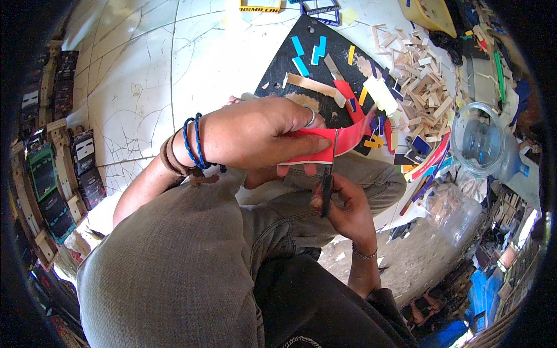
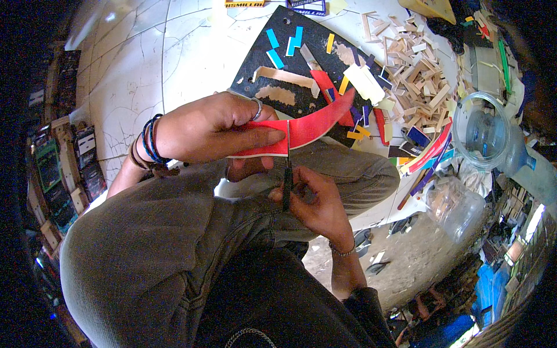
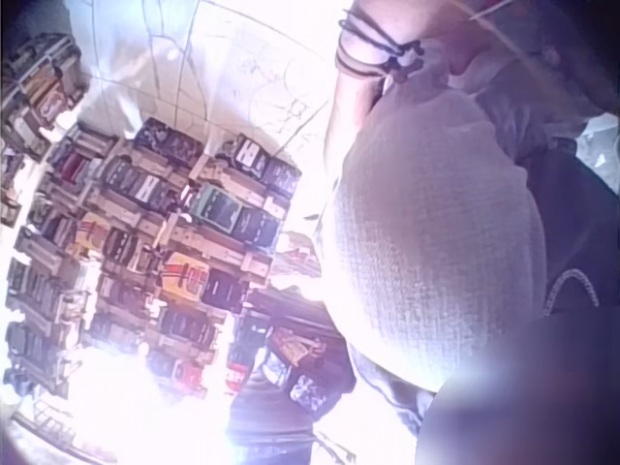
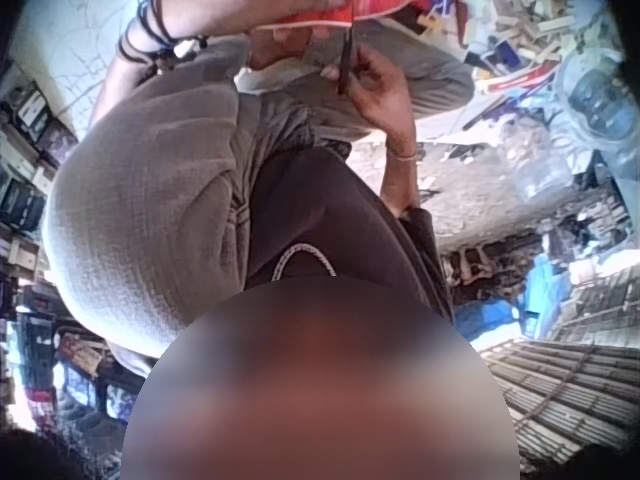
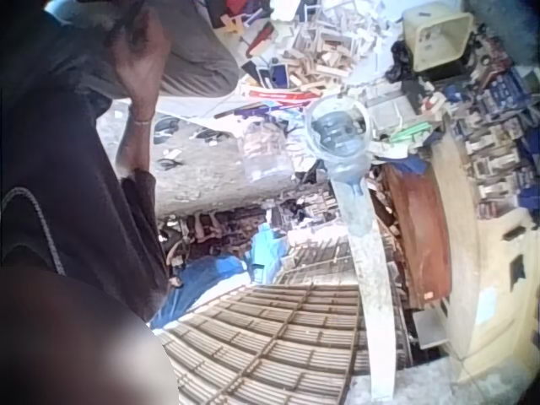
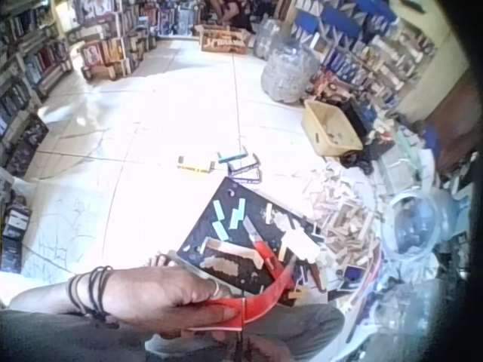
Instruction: The person sits on the floor and uses scissors to cut a red paper strip with the word 'BISMILLAH' printed on it. They trim the edges, fold the strip, and continue cutting it into smaller pieces.
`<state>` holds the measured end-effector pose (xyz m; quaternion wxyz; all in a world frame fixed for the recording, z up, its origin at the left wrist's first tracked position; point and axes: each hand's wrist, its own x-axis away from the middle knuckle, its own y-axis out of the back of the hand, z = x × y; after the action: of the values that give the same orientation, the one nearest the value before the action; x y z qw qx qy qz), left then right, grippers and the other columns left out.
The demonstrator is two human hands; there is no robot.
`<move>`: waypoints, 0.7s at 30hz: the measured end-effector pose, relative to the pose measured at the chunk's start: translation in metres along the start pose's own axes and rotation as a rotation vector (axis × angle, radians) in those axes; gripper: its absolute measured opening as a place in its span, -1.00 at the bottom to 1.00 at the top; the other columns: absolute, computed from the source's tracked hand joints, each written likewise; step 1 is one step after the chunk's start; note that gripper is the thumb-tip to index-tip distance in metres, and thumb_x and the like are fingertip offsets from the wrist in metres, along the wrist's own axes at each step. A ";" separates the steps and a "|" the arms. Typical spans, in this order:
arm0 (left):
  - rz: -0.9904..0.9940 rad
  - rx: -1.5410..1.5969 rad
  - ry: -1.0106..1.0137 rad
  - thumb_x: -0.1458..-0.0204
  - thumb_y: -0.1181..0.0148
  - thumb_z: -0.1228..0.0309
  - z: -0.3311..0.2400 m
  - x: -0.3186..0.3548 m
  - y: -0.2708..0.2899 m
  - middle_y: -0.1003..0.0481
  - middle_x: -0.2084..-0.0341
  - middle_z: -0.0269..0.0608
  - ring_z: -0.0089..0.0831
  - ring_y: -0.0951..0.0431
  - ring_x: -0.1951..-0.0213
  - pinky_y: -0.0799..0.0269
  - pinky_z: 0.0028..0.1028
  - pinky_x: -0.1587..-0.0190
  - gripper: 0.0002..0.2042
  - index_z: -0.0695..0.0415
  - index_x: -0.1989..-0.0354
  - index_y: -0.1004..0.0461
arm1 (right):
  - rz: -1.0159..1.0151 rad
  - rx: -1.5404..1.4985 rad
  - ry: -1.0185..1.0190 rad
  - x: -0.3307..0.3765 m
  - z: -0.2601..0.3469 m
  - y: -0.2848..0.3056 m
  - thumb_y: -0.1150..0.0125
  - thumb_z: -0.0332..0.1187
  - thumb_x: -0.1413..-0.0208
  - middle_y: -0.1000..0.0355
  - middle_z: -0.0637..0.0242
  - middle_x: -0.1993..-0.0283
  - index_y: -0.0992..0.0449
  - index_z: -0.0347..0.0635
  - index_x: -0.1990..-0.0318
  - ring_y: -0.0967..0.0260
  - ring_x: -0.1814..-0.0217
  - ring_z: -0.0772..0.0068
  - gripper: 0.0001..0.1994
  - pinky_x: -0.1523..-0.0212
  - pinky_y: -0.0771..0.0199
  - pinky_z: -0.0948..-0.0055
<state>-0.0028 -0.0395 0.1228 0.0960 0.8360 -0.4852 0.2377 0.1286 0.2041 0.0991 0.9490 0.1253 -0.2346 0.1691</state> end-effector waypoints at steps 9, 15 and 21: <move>0.022 -0.036 0.031 -0.42 -0.03 0.17 0.000 -0.004 -0.001 -0.67 0.43 -0.32 -0.56 -0.64 0.54 -0.57 -0.49 0.45 -0.68 0.19 0.13 -0.56 | -0.027 -0.009 0.005 -0.001 -0.008 0.000 -0.43 -0.39 -0.09 -0.43 0.35 0.48 -0.46 -0.23 0.36 -0.29 0.44 0.57 -0.79 0.37 -0.33 0.43; 0.042 -0.063 -0.011 -0.42 -0.04 0.17 0.000 -0.010 -0.001 -0.66 0.45 -0.33 -0.57 -0.63 0.56 -0.56 -0.51 0.45 -0.69 0.16 0.14 -0.56 | -0.031 0.006 0.011 0.000 -0.004 0.003 -0.42 -0.38 -0.11 -0.43 0.35 0.48 -0.47 -0.23 0.36 -0.31 0.42 0.58 -0.80 0.35 -0.35 0.42; 0.004 -0.140 -0.149 -0.39 -0.07 0.13 0.005 -0.021 0.002 -0.62 0.46 -0.21 -0.44 -0.64 0.47 -0.54 -0.42 0.38 -0.66 0.14 0.22 -0.61 | -0.058 -0.035 0.001 -0.002 -0.008 0.008 -0.39 -0.40 -0.14 -0.49 0.35 0.44 -0.51 -0.23 0.33 -0.36 0.38 0.59 -0.84 0.32 -0.37 0.43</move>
<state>-0.0119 -0.0262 0.1079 0.1171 0.8415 -0.5083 0.1407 0.1275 0.2134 0.0925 0.9556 0.1154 -0.2335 0.1376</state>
